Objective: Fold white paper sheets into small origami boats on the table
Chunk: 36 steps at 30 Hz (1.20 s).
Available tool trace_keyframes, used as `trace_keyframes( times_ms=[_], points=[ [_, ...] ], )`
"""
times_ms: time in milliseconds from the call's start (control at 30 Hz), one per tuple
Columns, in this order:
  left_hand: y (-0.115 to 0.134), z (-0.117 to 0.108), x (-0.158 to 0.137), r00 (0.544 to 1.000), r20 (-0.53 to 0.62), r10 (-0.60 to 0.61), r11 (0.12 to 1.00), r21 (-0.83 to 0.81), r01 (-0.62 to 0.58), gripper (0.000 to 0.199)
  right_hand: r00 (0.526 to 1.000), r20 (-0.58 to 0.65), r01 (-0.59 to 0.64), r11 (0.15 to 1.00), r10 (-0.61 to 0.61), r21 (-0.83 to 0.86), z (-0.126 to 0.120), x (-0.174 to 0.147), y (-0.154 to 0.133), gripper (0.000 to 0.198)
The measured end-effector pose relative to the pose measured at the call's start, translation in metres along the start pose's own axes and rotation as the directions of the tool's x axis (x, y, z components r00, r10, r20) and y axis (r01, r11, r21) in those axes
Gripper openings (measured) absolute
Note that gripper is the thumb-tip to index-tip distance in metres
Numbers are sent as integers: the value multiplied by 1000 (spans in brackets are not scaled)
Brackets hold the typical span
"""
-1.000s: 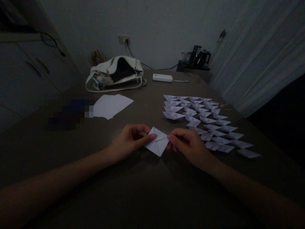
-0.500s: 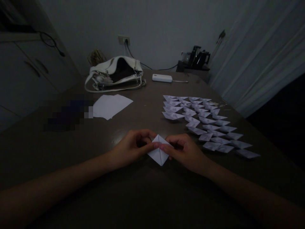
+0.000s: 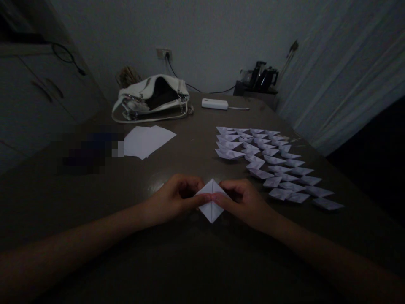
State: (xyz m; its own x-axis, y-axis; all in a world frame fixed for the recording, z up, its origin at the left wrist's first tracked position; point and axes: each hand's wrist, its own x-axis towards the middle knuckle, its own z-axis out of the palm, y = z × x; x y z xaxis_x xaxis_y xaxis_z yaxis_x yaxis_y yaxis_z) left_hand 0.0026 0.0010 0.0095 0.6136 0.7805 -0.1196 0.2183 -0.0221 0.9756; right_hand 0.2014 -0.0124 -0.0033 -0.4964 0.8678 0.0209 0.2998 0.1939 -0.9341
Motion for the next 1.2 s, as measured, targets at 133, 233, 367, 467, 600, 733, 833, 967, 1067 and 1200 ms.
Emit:
trace_keyframes(
  times_ms=[133,233,367,467,600,733,833,967,1067,1200],
  points=[
    [-3,1,2,1000,-14,-13,1000,11,13,24,1000,-16,-25,1000,25,7,-1,1,-1,31],
    [-6,0,4,999,-23,-29,999,22,29,25,999,-51,-20,1000,20,-14,-2,2,0,29],
    [-7,-6,6,997,-72,21,1000,8,-21,23,990,-143,9,999,-15,-41,-6,3,2,28],
    [-6,-10,6,995,-94,43,999,-19,-45,21,984,-176,21,999,-27,-38,-8,4,2,27],
    [-4,-11,4,992,-109,60,997,-51,-66,20,984,-178,6,1000,-6,-5,-8,4,0,28],
    [-2,-11,4,985,-163,60,996,-51,-69,20,982,-189,-5,994,26,111,-8,6,2,29],
    [-5,-13,7,976,-206,63,997,-39,-73,23,973,-227,-11,992,41,128,-11,9,6,28],
    [-10,-15,7,958,-239,160,983,126,-133,23,953,-280,104,992,-118,-65,-15,10,9,20],
    [-13,-17,5,906,-233,353,894,370,-253,18,886,-307,259,920,-348,-293,-17,9,8,9],
    [-16,-21,2,830,-81,551,669,637,-382,12,809,-179,391,739,-560,-549,-22,8,4,8]
  ],
)
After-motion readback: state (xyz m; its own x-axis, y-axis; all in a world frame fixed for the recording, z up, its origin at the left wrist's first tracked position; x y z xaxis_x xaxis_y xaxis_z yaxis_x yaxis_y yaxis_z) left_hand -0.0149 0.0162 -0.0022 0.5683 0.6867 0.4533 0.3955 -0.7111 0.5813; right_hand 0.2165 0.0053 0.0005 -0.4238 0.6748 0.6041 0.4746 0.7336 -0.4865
